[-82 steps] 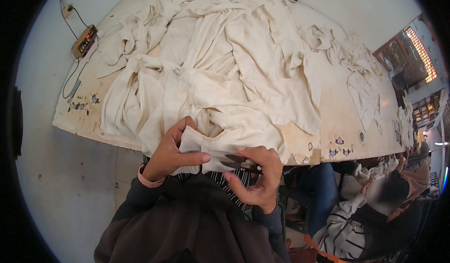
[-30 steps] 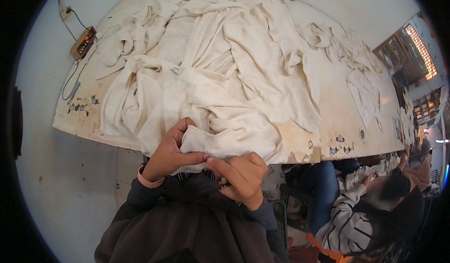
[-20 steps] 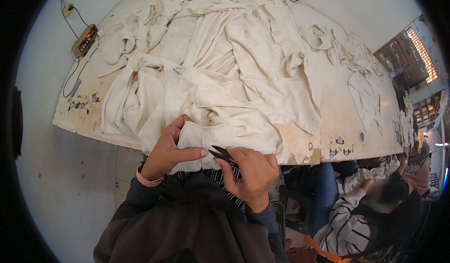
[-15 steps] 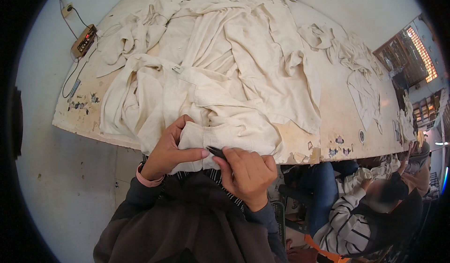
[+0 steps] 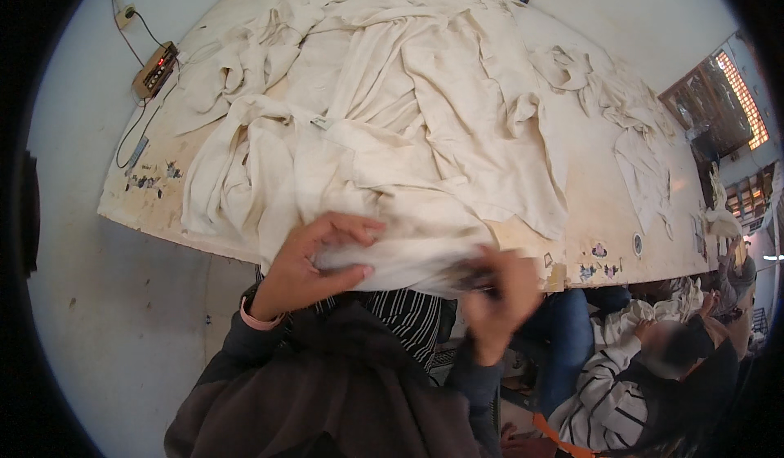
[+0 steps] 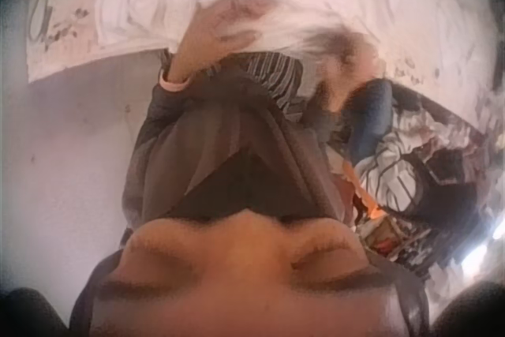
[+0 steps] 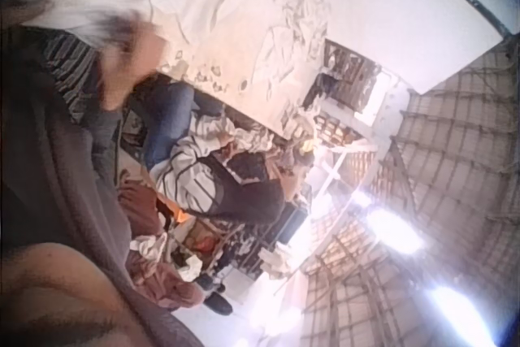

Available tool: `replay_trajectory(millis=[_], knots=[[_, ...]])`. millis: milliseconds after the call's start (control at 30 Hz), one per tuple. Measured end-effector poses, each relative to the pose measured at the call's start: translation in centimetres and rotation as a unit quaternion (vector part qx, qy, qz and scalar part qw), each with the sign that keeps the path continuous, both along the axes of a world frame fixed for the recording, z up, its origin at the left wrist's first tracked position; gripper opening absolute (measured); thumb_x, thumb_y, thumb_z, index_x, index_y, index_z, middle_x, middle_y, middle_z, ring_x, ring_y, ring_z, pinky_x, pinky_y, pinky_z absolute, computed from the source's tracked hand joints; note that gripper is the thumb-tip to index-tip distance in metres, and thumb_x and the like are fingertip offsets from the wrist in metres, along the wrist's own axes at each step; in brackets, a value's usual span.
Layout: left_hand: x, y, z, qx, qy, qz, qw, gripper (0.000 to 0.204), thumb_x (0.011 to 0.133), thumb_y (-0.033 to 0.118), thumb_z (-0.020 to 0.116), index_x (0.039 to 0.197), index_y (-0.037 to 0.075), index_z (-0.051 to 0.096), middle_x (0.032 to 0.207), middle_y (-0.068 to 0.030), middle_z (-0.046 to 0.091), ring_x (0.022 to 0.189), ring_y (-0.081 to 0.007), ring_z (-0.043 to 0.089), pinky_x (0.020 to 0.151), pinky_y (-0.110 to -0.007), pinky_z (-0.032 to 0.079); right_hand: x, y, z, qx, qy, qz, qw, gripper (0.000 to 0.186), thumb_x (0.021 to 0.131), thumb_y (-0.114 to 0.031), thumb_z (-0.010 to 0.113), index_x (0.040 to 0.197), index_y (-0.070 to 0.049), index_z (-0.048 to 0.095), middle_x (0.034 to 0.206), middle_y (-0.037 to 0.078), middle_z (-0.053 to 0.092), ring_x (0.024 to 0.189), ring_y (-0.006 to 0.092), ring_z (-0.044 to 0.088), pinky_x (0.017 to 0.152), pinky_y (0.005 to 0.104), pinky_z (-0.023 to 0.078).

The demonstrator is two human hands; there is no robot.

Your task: The person uses shears to cut a white fabric garment on a work table. They repeatedly lift, fold, and trim sections of the fabric, removing small pieces and placing them aside. The person continues cutting along seams and edges throughout the clip.

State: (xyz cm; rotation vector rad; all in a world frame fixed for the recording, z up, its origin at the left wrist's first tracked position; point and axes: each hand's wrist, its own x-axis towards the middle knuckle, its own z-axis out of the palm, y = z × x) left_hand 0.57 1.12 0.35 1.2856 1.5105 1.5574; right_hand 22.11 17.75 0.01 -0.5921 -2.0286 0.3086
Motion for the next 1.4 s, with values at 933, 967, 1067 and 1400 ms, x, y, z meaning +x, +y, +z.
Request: replay_trajectory(millis=[933,967,1067,1400], knots=[[-10.1,-4.2,-3.4,-0.193,0.484,0.305,0.797,0.046,0.078,0.043,0.083,0.115,0.019,0.07,0.124,-0.0006,0.062,0.144,-0.0261,0.04,0.12,-0.057,0.009,-1.2,5.5,-1.7,-0.15,-0.066,-0.081,0.983,0.042,0.076,0.013,0.059,0.113,-0.006,0.067,0.105,0.014,0.068,0.09,0.0297,0.07,0.072,0.0366,0.054],[-10.6,-3.9,-3.6,-0.186,0.485,0.311,0.796,0.043,0.078,0.045,0.083,0.11,0.019,0.072,0.121,-0.0008,0.063,0.141,-0.0261,0.042,0.119,-0.057,0.009,-1.1,5.8,-1.4,-0.143,-0.052,-0.086,0.985,0.038,0.079,0.011,0.061,0.113,-0.005,0.067,0.105,0.014,0.068,0.091,0.0301,0.07,0.073,0.0369,0.054],[-13.1,-3.4,-4.3,-0.169,0.47,0.301,0.813,0.041,0.078,0.05,0.082,0.1,0.017,0.074,0.111,-0.0013,0.065,0.135,-0.0261,0.047,0.119,-0.058,0.01,-1.8,6.0,-3.7,-0.085,-0.096,-0.099,0.987,0.032,0.085,0.004,0.066,0.115,-0.005,0.067,0.105,0.014,0.069,0.094,0.0305,0.07,0.076,0.0379,0.054],[-13.7,-4.7,-2.6,-0.126,0.468,0.229,0.844,0.039,0.073,0.047,0.086,0.086,0.014,0.069,0.094,0.0027,0.064,0.108,-0.0215,0.053,0.104,-0.046,0.024,3.4,10.6,1.1,-0.005,-0.048,-0.241,0.969,0.017,0.089,-0.001,0.068,0.106,-0.001,0.069,0.101,0.011,0.069,0.092,0.0253,0.07,0.078,0.0344,0.053]])
